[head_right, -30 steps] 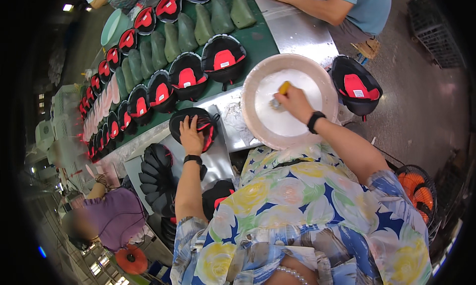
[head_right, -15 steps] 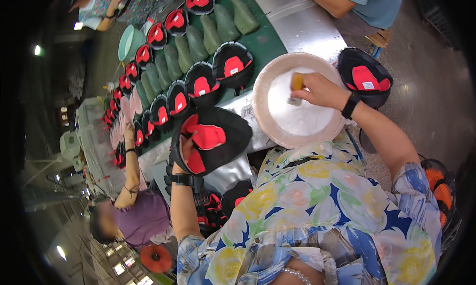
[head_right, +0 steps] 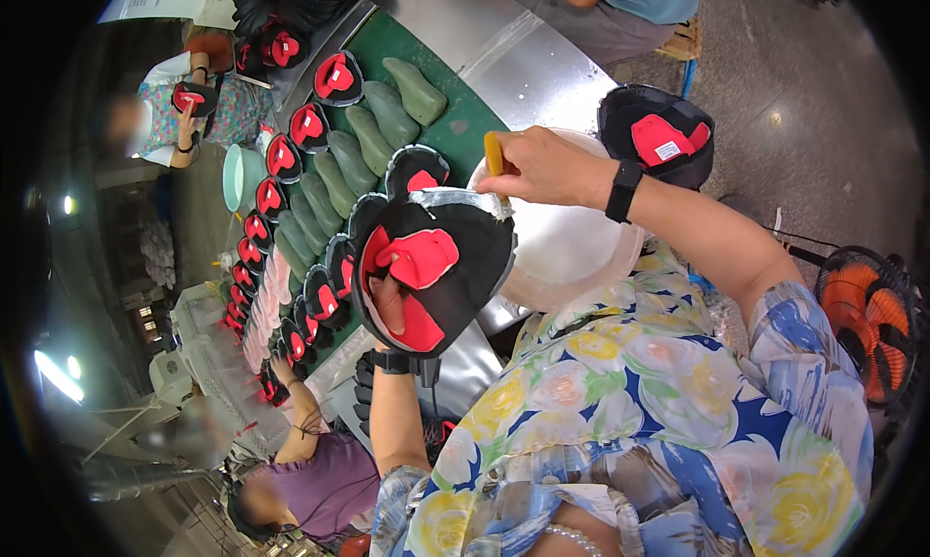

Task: Apply adhesive to shoe lining/components using a paintbrush.

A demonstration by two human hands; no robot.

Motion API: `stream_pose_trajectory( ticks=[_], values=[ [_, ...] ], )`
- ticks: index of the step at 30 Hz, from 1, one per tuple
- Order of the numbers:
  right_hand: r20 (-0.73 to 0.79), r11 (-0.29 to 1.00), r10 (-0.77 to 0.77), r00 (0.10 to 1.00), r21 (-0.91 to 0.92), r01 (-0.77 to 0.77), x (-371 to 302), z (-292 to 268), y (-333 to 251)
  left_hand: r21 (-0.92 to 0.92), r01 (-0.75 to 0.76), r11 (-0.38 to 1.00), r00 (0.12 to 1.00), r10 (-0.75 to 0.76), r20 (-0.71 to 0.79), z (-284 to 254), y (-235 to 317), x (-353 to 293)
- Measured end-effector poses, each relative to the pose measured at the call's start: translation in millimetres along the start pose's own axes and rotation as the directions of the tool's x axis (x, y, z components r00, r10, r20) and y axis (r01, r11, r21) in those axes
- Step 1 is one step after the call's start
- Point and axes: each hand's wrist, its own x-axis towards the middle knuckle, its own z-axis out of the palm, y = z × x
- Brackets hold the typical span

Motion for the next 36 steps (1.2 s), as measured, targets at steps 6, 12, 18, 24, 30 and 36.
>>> stream_pose_trajectory(
  ticks=[6, 12, 18, 24, 30, 36],
  values=[
    [-0.111, 0.950, 0.293, 0.950, 0.143, -0.277, -15, 18, -2, -0.147, -0.160, 0.976, 0.984, 0.145, -0.106, 31, -19, -8],
    [-0.103, 0.846, 0.478, 0.872, 0.322, -0.426, -26, 46, -5, -0.166, -0.147, 0.975, 0.948, 0.092, -0.303, 48, -24, -3],
    [0.059, 0.750, 0.521, 0.851, 0.444, -0.490, -40, 66, -15, 0.065, -0.462, 0.885, 0.851, 0.463, -0.249, 57, -26, 1],
    [0.049, 0.746, 0.473, 0.880, 0.509, -0.430, -39, 40, -31, 0.305, -0.566, 0.766, 0.780, 0.617, -0.101, 40, -21, 3],
    [-0.136, 0.941, 0.089, 0.987, 0.338, -0.038, -21, 13, -10, 0.112, 0.281, 0.953, 0.916, -0.301, 0.266, -12, -23, 10],
    [-0.192, 0.767, -0.574, 0.796, 0.215, 0.604, 13, 25, -27, -0.159, 0.709, 0.687, 0.681, -0.607, 0.410, 44, -23, 3]
  ],
)
